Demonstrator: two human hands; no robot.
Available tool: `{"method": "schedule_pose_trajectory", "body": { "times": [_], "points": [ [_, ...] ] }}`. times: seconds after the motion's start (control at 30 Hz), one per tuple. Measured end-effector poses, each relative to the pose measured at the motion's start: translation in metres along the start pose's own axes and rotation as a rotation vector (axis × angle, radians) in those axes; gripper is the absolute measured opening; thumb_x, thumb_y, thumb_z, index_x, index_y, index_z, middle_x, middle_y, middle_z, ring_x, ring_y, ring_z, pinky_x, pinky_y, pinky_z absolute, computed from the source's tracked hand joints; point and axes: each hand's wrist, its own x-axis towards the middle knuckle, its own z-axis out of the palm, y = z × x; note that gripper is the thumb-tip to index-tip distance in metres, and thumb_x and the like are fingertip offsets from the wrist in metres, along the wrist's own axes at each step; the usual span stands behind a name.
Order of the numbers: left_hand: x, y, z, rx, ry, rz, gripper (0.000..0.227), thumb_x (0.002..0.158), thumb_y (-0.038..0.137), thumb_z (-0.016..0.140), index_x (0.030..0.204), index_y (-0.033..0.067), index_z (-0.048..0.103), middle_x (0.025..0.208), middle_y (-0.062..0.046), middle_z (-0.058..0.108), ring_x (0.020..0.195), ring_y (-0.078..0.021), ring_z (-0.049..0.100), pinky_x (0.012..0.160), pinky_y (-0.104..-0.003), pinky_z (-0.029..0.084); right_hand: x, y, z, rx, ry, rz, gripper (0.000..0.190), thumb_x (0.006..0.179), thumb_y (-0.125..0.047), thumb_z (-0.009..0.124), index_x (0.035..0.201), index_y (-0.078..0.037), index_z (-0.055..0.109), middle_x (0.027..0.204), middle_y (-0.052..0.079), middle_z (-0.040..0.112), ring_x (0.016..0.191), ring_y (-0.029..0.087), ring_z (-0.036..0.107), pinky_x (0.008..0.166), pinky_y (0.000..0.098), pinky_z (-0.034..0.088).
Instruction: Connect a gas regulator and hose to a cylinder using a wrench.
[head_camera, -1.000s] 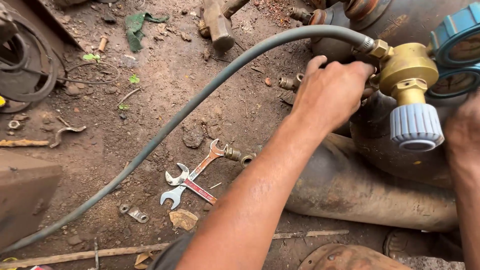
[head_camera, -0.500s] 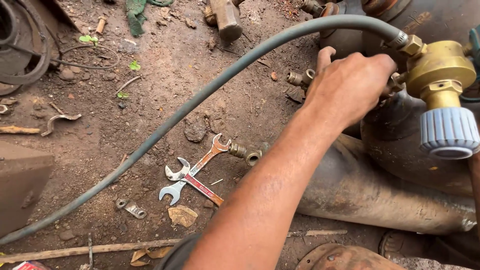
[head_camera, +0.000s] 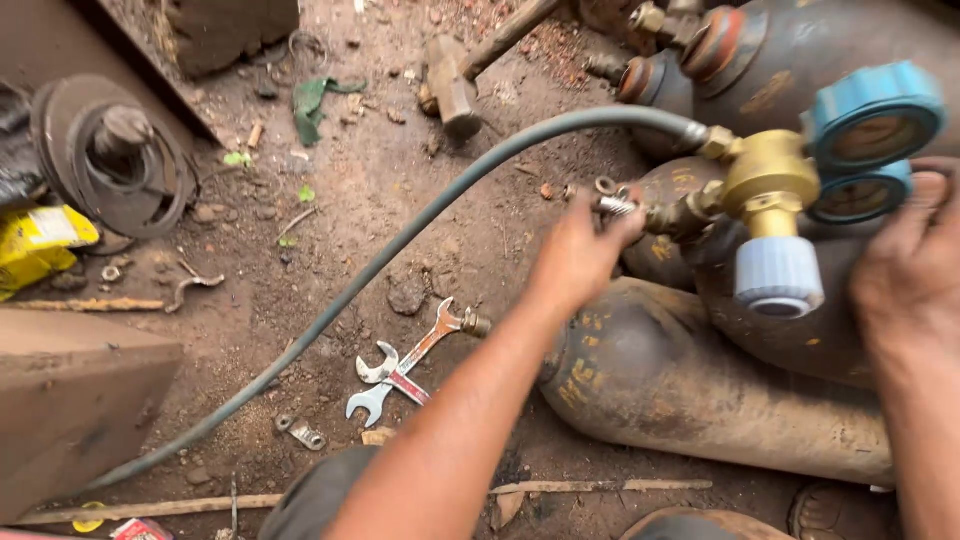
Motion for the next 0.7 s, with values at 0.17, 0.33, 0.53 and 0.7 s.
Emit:
{"method": "schedule_pose_trajectory", "body": {
  "times": [0.17,0.33,0.53,0.7],
  "points": [
    [-0.037,0.017,0.004,0.2,-0.01,-0.134,0.056,0.09,0.041,0.067,0.131,0.0054,0.055,0.099,-0.026,0.073,0.096,-0.0443,0.069,0.087,-0.055,0.053,-0.003,-0.049,-0.003,-0.409,0.015,-0.091,0.018,0.118,-0.006,0.046,0.114,0.003,0.06,0.11,0.02,0.064,0.102,0.035,0.062,0.094,0.0421,0.051],
    [-0.003,-0.025,0.021,0.424,0.068,-0.001,0.027,0.098,0.036,0.061,0.1,0.01,0.07,0.078,-0.019,0.073,0.076,-0.0406,0.068,0.081,-0.052,0.05,-0.008,-0.029,-0.012,-0.747,0.022,-0.165,0.01,0.109,-0.008,0.056,0.107,-0.002,0.065,0.107,0.018,0.063,0.108,0.036,0.057,0.099,0.0445,0.044],
    [0.051,-0.059,0.026,0.454,0.295,0.597,0.022,0.089,0.026,0.068,0.071,0.0139,0.063,0.069,-0.006,0.066,0.067,-0.0274,0.063,0.076,-0.045,0.043,-0.007,-0.042,-0.009,-0.699,-0.001,-0.134,0.011,0.11,-0.008,0.055,0.113,-0.006,0.066,0.11,0.013,0.064,0.109,0.032,0.057,0.104,0.0411,0.043],
    [0.067,-0.049,0.017,0.368,0.297,0.824,0.025,0.091,0.02,0.071,0.07,0.0104,0.06,0.069,-0.007,0.06,0.069,-0.0279,0.06,0.087,-0.047,0.046,-0.013,-0.043,-0.012,-0.613,0.005,-0.111,0.012,0.113,-0.008,0.053,0.117,-0.005,0.064,0.119,0.01,0.066,0.114,0.03,0.059,0.105,0.0373,0.043]
  ]
}}
